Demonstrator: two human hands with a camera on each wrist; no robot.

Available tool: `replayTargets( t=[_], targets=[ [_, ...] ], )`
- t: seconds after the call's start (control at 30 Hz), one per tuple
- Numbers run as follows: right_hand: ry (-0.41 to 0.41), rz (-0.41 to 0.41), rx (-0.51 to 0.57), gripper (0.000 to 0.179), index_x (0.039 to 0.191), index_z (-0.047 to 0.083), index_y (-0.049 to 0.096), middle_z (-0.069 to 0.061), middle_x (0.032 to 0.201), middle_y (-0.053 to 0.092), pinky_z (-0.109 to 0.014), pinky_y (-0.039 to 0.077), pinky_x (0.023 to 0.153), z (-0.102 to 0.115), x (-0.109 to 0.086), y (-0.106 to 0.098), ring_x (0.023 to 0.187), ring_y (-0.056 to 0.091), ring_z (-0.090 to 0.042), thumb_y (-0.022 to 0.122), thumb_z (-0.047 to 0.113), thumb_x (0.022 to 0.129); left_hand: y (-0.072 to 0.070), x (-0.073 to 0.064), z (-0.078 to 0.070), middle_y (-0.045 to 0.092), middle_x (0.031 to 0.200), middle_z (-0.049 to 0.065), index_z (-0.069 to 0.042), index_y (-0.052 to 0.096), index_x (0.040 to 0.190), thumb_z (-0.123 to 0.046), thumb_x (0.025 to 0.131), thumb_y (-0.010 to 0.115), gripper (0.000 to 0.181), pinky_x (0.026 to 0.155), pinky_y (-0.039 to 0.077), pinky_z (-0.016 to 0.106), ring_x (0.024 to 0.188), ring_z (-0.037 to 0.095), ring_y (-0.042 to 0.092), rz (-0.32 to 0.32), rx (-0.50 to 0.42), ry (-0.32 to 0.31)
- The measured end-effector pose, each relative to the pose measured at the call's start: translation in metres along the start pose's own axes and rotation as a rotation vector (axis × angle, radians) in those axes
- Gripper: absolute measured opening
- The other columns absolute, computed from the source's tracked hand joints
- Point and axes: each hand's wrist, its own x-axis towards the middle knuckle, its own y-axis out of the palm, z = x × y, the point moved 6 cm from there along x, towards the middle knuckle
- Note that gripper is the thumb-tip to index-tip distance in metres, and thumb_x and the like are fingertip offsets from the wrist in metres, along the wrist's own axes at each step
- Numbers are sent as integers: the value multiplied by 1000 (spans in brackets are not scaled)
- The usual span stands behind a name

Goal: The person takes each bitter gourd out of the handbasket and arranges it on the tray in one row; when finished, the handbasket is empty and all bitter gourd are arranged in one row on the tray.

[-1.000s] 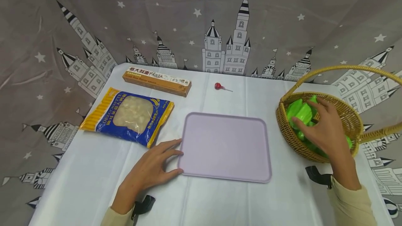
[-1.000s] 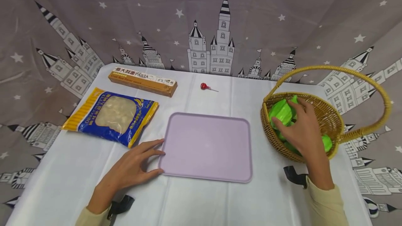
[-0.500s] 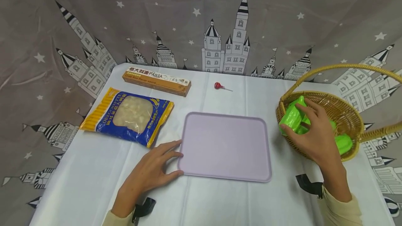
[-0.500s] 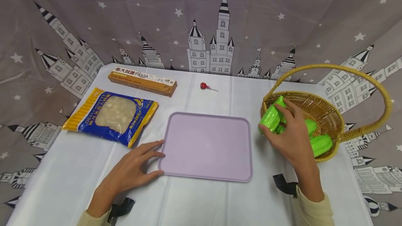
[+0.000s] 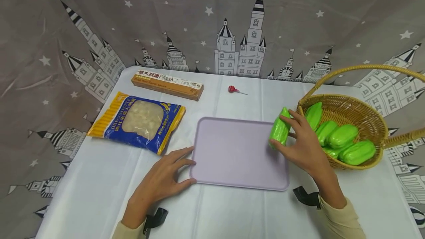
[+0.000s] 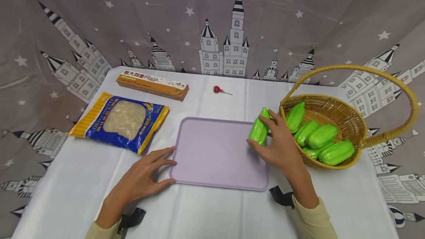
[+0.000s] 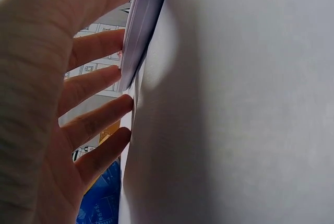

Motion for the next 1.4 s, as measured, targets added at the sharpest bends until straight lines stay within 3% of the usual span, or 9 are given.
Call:
replayTargets(
  t=[0.3,0.7,0.97,1.4],
  targets=[
    [-30,81,-13,79,147,-5,59,-29,163,41,-61,58,105,8,10,38,144,49,-49,95,21,82,1,-2,1,58,159,8,-19,79,121,-50,82,91,51,119,49,50,143,31,57,-6,1,6],
    [-48,199,21,84,153,0,55,-25,168,37,-57,57,105,29,23,77,137,58,-45,94,29,85,0,-1,1,58,159,5,-21,79,121,-50,83,90,49,119,50,49,144,28,57,19,9,-27],
    [-69,266,57,86,153,1,55,-22,168,36,-55,51,116,44,32,106,145,52,-41,95,32,83,0,-2,1,57,160,4,-21,79,122,-51,85,90,49,120,49,49,145,28,56,46,2,-52],
    [-80,351,36,82,152,5,57,-20,166,41,-51,55,112,73,48,138,140,57,-38,92,40,86,0,-2,2,56,161,3,-21,79,124,-52,86,88,50,121,48,48,146,27,55,54,12,-50]
  ],
)
